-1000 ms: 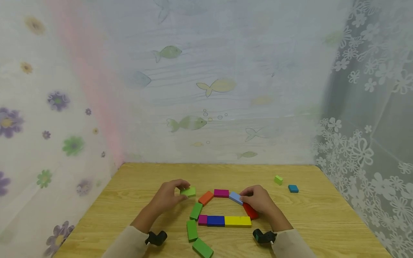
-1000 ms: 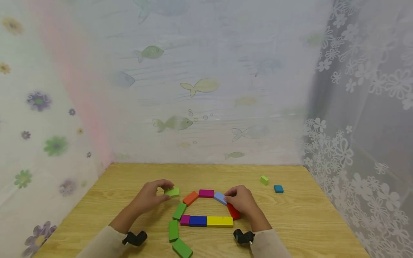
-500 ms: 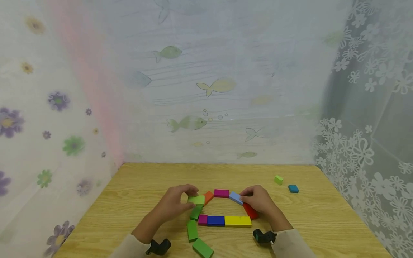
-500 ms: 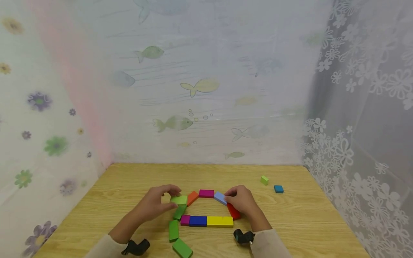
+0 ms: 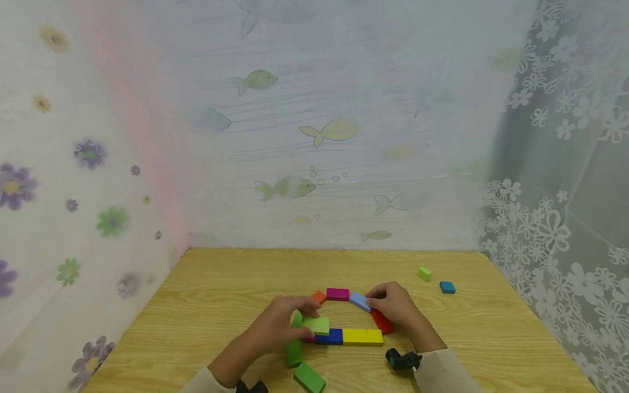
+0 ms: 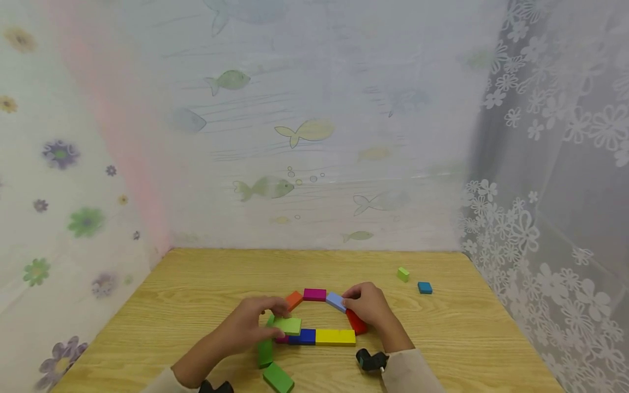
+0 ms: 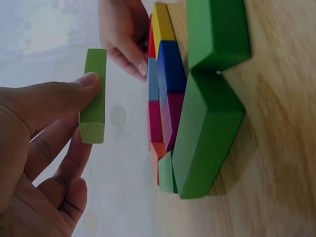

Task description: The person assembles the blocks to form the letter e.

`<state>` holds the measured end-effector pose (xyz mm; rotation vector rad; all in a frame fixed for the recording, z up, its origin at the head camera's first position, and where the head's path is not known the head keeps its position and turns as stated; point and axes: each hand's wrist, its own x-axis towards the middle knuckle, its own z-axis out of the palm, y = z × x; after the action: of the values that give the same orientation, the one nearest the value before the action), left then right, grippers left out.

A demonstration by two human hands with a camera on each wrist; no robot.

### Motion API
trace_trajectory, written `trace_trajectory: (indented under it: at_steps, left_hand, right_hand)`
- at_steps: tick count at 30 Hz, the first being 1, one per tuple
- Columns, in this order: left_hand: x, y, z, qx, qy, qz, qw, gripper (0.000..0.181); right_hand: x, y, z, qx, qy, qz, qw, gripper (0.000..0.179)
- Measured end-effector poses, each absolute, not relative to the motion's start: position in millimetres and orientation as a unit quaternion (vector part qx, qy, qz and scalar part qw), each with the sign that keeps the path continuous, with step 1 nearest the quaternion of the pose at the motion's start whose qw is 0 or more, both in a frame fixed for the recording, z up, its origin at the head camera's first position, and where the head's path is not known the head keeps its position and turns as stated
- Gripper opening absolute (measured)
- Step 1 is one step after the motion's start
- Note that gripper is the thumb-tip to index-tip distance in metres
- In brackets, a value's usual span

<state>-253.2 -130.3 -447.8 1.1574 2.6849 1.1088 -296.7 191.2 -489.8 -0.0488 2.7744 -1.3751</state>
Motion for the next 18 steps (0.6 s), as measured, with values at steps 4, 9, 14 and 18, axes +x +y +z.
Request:
trace_trajectory:
  at_steps: [4, 9, 14, 18]
  left_hand:
    - [-247.1, -124.7, -449.6, 0.380, 0.855, 0.353, 0.015, 0.047]
    - [-237.3, -116.9, -452.0, 0.381, 0.856, 0.349, 0.028, 0.045]
    - [-225.8, -108.5, -453.8, 0.384, 0.851, 0.356, 0.042, 0.045]
    - [-218.5, -102.2, -454.0, 0.385, 0.846, 0.364, 0.065, 0.040]
  right_hand:
    - [-295.7, 190.3, -489.3, -0.013, 0.894, -0.447, 0.024, 0.009]
    - [-295.9, 189.4, -488.6, -0.011, 0.894, -0.447, 0.024, 0.009]
    - [-295.2, 189.5, -488.2, -0.008, 0.895, -0.445, 0.026, 0.009]
    - [-295.2, 190.4, -488.1, -0.015, 0.894, -0.448, 0.025, 0.010]
